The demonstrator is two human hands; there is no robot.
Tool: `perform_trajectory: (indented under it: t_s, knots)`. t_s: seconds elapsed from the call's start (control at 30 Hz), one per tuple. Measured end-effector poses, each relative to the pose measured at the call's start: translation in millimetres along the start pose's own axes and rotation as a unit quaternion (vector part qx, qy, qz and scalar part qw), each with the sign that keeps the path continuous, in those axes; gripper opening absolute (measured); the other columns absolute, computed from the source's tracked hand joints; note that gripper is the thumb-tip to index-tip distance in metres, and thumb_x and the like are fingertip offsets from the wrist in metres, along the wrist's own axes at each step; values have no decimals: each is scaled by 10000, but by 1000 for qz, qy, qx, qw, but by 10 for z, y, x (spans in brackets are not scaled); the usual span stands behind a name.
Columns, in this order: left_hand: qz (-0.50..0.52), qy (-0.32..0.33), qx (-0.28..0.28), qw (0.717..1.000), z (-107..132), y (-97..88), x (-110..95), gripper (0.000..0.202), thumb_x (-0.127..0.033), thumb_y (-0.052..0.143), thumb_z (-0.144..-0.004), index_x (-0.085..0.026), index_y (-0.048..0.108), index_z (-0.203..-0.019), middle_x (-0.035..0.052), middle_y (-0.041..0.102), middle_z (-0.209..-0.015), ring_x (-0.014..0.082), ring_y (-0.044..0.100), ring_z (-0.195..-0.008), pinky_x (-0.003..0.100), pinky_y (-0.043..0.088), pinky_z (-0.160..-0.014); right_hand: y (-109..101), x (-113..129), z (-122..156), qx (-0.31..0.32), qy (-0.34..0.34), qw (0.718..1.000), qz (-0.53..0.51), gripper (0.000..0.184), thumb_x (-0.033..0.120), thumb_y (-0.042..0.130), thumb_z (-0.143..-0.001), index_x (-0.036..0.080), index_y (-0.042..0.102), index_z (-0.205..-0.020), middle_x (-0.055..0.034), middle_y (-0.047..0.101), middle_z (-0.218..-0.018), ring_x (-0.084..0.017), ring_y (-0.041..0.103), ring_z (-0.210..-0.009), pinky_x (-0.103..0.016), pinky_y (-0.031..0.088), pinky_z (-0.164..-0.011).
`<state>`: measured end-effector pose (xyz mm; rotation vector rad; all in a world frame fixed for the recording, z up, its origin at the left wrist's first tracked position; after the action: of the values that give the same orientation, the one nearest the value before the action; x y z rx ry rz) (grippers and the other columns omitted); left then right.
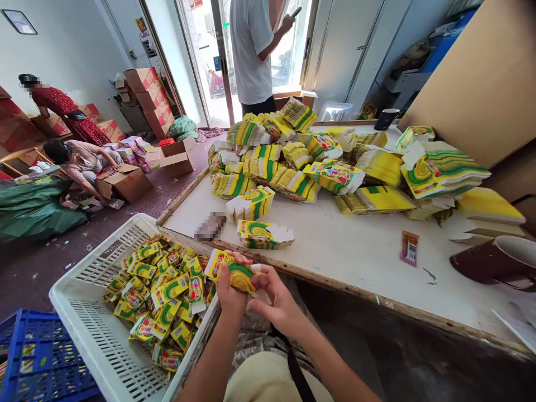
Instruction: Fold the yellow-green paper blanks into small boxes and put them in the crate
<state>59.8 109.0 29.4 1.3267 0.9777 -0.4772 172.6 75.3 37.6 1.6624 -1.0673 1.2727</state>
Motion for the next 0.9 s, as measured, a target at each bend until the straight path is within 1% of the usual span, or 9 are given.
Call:
perform_trajectory:
  t_s: [0.17, 0.23, 0.37, 0.43, 0.5, 0.6, 0.7, 0.8, 0.9]
  knots:
    - [-126, 9, 30, 992, 135, -16, 80, 756, -891, 359, -763, -220, 644, -963, 63, 636, -845, 211, 631, -829, 355, 546, -807, -139, -85, -15, -32, 45, 998, 27, 434, 288, 766, -750, 234, 587, -1141, 3, 673, -898, -180, 624, -825, -301, 515, -768]
    - [-140, 12, 52, 989, 162, -49, 121, 669, -828, 502, -765, -217, 661, -985, 65, 678, -909, 225, 652, -925, 364, 533, -881, -249, -120, -35, -55, 49, 997, 6, 397, 333, 753, -762, 228, 619, -1120, -4, 701, -897, -188, 645, -828, -306, 530, -761]
    - [-180, 0, 10, 984, 97, -279, 118, 343, -483, 776, -758, -195, 709, -933, 37, 734, -877, 189, 680, -849, 321, 533, -847, -426, -155, -53, -58, 29, 997, 32, 257, 384, 671, -854, 201, 713, -1029, -47, 759, -953, -218, 689, -860, -348, 563, -778]
    - [-206, -20, 38, 978, 38, -293, 73, 367, -481, 789, -744, -186, 726, -954, 60, 756, -903, 210, 699, -850, 338, 542, -842, -574, -85, -50, -73, -12, 991, 114, 225, 361, 630, -899, 210, 744, -1019, -60, 773, -943, -230, 694, -847, -369, 564, -770]
    - [-227, -18, 107, 968, -2, -211, -48, 533, -587, 739, -756, -192, 700, -1111, 113, 746, -1091, 272, 692, -1024, 395, 526, -933, -706, 77, -30, -92, -81, 963, 239, 212, 297, 586, -937, 237, 756, -1050, -66, 775, -953, -237, 681, -867, -386, 550, -787]
    - [-327, 14, 212, 921, 20, -32, -238, 852, -674, 752, -684, -215, 543, -1372, 152, 561, -1435, 343, 498, -1349, 472, 383, -1130, -678, 340, 39, -86, -188, 883, 420, 277, 180, 501, -978, 259, 759, -1040, -61, 766, -924, -220, 641, -861, -407, 502, -862]
    - [-469, -18, 315, 825, 158, 139, -89, 1022, -475, 915, -544, -229, 468, -1430, 134, 507, -1480, 359, 466, -1365, 481, 358, -1149, -383, 466, 137, -19, -267, 840, 472, 265, 166, 502, -988, 282, 732, -1050, -19, 750, -904, -197, 630, -910, -455, 395, -1066]
    - [-506, -44, 346, 789, 292, 226, 92, 745, -324, 824, -681, -208, 504, -1344, 100, 638, -1280, 300, 615, -1151, 427, 490, -1000, -323, 502, 179, -53, -264, 868, 418, 295, 300, 586, -961, 291, 631, -1253, -64, 671, -1257, -258, 539, -1258, -532, 240, -1199]
    - [-537, -23, 286, 793, 326, 176, 121, 658, -272, 731, -749, -177, 440, -1332, 92, 666, -1150, 258, 649, -997, 383, 530, -876, -646, 314, 146, -189, -141, 934, 269, 696, 463, 664, -887, 251, 392, -1492, -145, 435, -1530, -333, 334, -1458, -583, 258, -1192]
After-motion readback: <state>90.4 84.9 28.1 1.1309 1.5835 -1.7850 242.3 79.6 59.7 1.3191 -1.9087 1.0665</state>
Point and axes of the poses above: each hand's wrist, its own z-axis away from the middle knuckle, its own y-axis out of the palm, x = y × z, the point moved 10 cm from there along -z, towards the middle knuckle
